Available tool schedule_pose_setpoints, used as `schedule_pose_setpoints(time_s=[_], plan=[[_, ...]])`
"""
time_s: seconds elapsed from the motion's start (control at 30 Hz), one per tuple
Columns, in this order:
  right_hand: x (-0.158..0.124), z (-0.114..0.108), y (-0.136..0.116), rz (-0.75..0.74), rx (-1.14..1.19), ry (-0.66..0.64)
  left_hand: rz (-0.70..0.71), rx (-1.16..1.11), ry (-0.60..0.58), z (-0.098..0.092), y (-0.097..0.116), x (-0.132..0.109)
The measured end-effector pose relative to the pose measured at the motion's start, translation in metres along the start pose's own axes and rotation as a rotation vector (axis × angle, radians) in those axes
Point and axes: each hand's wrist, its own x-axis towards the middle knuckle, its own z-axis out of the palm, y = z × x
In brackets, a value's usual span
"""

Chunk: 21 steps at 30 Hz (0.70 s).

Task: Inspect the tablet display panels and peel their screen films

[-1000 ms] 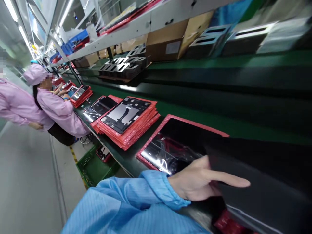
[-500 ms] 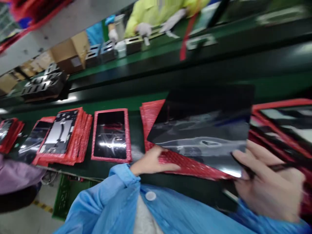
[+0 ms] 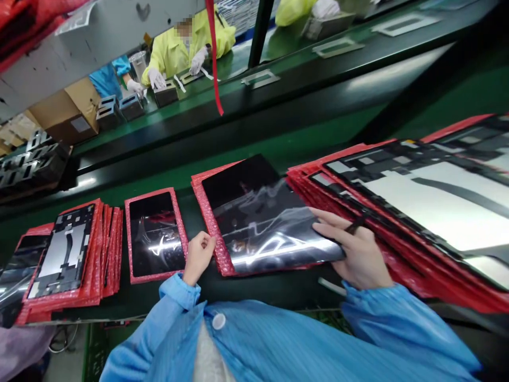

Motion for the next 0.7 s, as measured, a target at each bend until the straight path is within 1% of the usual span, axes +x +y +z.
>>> schedule_pose_setpoints(time_s=[0.07, 0.17, 0.3, 0.37, 0.47, 0.57, 0.63, 0.7], plan=[[0.004, 0.005, 0.007, 0.048, -0.018, -0.057, -0.012, -0.077, -0.005, -0.002, 0.001, -0.002], [0.006, 0.008, 0.017, 0.093, -0.044, -0.094, -0.054, -0.206, -0.005, -0.003, 0.004, -0.005], [0.007, 0.007, 0.027, 0.093, -0.071, -0.114, -0.137, -0.382, -0.049, -0.002, 0.008, -0.008], [0.006, 0.007, 0.031, 0.083, -0.092, -0.132, -0.155, -0.444, -0.052, -0.002, 0.010, -0.008], [0.002, 0.008, 0.033, 0.070, -0.147, -0.177, -0.149, -0.489, -0.009, -0.004, 0.013, -0.007], [-0.007, 0.010, 0.035, 0.065, -0.242, -0.241, -0.117, -0.477, 0.046, -0.010, 0.014, -0.005], [-0.014, 0.012, 0.035, 0.055, -0.314, -0.308, -0.095, -0.450, 0.096, -0.019, 0.013, -0.005], [-0.020, 0.016, 0.035, 0.042, -0.371, -0.385, -0.088, -0.425, 0.160, -0.035, 0.009, -0.008]])
